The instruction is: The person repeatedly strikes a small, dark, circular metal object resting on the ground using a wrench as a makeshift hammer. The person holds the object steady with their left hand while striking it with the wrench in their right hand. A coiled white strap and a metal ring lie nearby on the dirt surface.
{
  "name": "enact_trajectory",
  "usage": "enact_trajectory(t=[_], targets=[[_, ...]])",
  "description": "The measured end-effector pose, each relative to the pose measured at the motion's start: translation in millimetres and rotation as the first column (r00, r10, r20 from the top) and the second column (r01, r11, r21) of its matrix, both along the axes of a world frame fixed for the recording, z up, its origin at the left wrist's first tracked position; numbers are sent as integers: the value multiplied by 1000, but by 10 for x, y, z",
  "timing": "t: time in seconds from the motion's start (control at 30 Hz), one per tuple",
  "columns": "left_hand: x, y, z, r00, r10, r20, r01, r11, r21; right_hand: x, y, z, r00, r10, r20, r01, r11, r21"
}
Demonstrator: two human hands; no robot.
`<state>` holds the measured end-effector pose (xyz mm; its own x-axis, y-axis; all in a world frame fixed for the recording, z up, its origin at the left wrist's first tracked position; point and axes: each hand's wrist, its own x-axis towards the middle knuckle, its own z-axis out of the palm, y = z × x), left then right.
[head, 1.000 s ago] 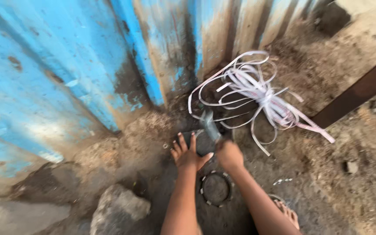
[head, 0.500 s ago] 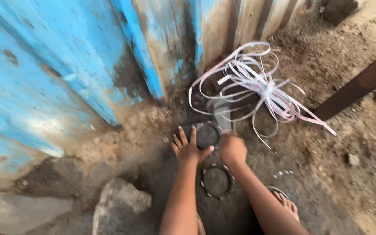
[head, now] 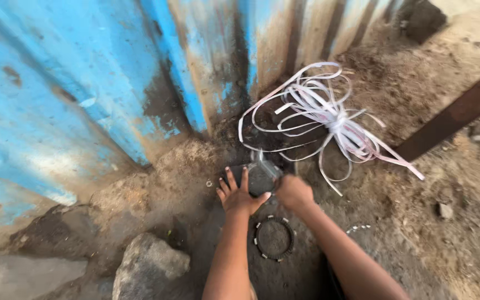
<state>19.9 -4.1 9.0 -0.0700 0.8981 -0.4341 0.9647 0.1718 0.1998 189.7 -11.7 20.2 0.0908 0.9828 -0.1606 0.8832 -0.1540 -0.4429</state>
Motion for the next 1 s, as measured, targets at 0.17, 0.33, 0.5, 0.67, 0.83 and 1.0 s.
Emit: enact_trajectory(t=[0.17, 0.33, 0.5, 0.67, 0.83, 1.0], targets=[[15, 23, 17, 1000, 15, 26, -18, 993, 113, -28, -37, -59, 969, -132, -210, 158, 981, 113], [49, 39, -33, 1000, 13, 23, -14, 997, 72, -26, -81, -96, 1000, 11, -18, -13, 994, -108], [18, 27, -65, 1000, 5, 29, -7, 998, 61, -54, -14, -25, 976, -169, -140, 171, 985, 0], [14, 4, -53, 999, 8, 36, -12, 994, 105, -124, 38, 45, 992, -54, -113, 49, 998, -42], [16, -7, -67, 998, 20, 65, -29, 990, 136, -258, -74, 3, 883, -334, -331, 409, 892, 191], [-6, -16, -63, 1000, 3, 13, -4, 997, 80, -154, 28, 62, 993, -86, -85, 87, 996, 6]])
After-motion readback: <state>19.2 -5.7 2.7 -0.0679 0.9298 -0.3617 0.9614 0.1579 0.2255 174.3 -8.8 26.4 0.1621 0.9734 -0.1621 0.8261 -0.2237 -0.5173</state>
